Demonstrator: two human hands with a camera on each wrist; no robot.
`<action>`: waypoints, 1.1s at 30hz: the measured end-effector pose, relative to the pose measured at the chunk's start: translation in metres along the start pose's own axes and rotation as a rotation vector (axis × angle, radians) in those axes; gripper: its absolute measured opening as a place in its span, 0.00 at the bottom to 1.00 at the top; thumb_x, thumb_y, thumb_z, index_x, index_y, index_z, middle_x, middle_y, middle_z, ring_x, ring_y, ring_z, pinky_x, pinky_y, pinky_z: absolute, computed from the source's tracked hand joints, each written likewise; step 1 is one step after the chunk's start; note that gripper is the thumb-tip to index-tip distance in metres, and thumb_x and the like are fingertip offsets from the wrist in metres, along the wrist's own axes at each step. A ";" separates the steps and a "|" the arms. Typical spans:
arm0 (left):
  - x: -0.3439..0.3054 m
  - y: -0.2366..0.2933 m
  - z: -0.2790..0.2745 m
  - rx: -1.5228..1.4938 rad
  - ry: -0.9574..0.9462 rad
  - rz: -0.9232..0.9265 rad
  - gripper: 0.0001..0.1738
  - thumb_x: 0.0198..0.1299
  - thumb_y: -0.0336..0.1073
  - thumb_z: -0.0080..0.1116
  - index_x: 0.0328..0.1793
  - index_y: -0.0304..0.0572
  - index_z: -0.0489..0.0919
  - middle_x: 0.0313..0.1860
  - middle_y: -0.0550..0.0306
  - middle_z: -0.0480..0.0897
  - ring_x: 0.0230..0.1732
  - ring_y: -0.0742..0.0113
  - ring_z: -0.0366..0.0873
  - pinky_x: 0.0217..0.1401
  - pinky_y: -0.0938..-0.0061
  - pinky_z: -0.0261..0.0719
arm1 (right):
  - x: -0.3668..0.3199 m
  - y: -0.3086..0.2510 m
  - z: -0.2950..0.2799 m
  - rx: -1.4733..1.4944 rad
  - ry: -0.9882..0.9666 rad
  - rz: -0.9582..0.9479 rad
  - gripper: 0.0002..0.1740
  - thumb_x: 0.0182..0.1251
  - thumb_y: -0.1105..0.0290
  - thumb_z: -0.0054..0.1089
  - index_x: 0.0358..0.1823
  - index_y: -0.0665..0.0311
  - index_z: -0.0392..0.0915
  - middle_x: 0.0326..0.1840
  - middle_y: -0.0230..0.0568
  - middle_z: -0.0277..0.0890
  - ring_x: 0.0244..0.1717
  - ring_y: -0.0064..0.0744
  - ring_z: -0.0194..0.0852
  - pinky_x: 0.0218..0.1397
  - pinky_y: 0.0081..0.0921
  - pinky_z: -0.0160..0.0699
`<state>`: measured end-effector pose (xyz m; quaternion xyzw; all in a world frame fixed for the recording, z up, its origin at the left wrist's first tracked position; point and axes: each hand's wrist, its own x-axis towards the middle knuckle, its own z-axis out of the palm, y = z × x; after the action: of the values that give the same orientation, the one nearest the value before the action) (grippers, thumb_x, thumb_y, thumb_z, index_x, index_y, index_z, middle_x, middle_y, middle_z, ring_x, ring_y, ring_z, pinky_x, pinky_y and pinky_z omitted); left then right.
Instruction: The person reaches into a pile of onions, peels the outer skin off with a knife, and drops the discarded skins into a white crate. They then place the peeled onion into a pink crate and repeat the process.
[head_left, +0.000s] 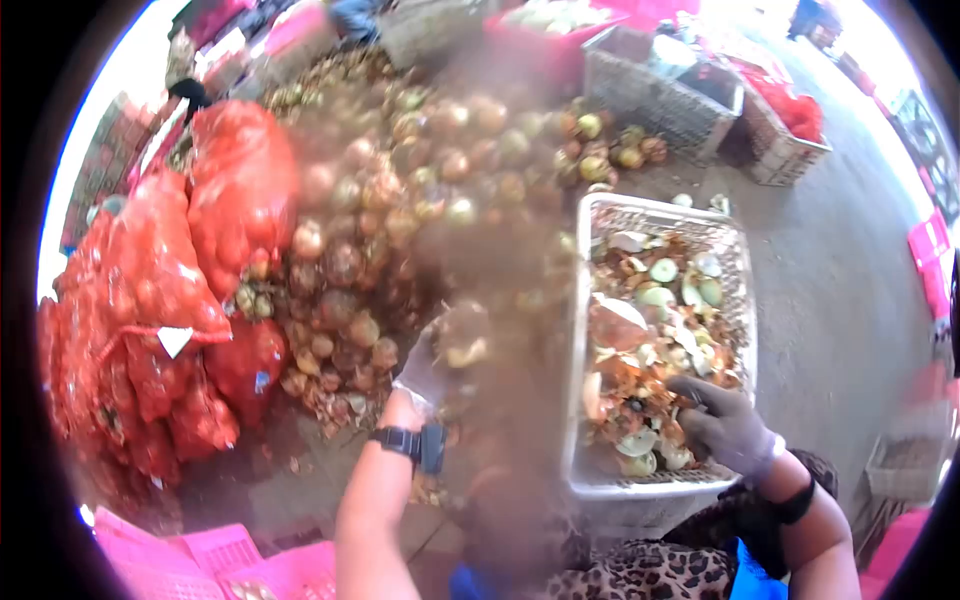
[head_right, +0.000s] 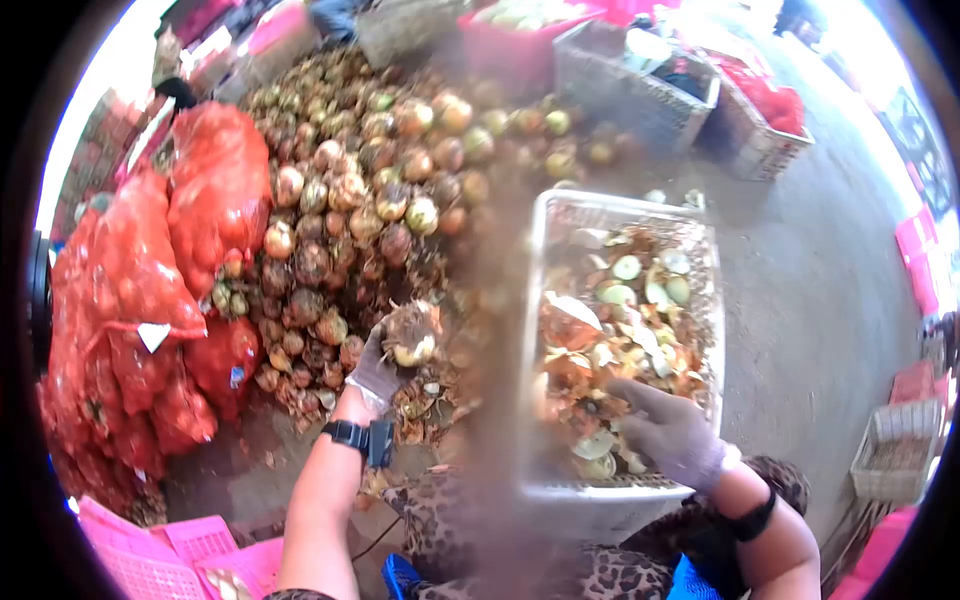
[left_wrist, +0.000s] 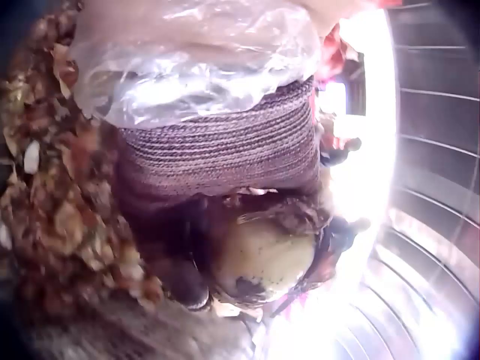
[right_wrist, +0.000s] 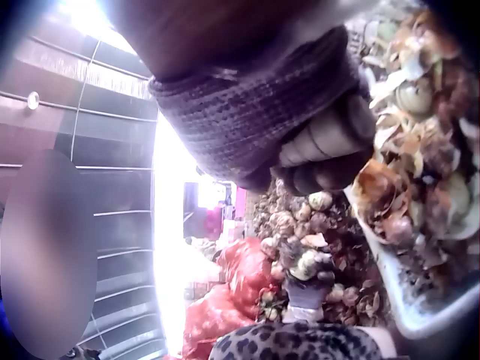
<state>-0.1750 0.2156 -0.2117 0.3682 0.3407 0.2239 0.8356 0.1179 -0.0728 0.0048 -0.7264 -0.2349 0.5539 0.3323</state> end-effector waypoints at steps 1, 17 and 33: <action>-0.009 0.014 0.025 -0.131 -0.127 -0.042 0.32 0.61 0.55 0.54 0.66 0.45 0.71 0.62 0.51 0.76 0.61 0.52 0.75 0.63 0.54 0.76 | -0.008 -0.011 0.009 0.083 -0.047 -0.017 0.29 0.65 0.72 0.56 0.69 0.67 0.65 0.24 0.22 0.66 0.20 0.13 0.61 0.23 0.15 0.63; -0.103 -0.003 0.284 -0.067 -0.458 -0.091 0.41 0.49 0.53 0.68 0.65 0.39 0.68 0.52 0.53 0.77 0.48 0.62 0.79 0.43 0.70 0.83 | -0.039 0.026 -0.047 0.374 0.167 -0.688 0.13 0.54 0.71 0.60 0.40 0.69 0.78 0.38 0.43 0.76 0.35 0.36 0.77 0.38 0.28 0.76; -0.112 0.010 0.314 -0.214 -0.182 -0.062 0.37 0.51 0.73 0.56 0.34 0.41 0.78 0.26 0.58 0.78 0.30 0.61 0.79 0.29 0.70 0.78 | -0.078 0.025 -0.035 -0.630 0.204 -0.940 0.08 0.65 0.65 0.57 0.37 0.62 0.79 0.30 0.50 0.78 0.31 0.49 0.79 0.35 0.37 0.77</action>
<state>-0.0211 0.0063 -0.0030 0.2853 0.2490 0.1988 0.9039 0.1296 -0.1528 0.0423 -0.6577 -0.6528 0.1773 0.3314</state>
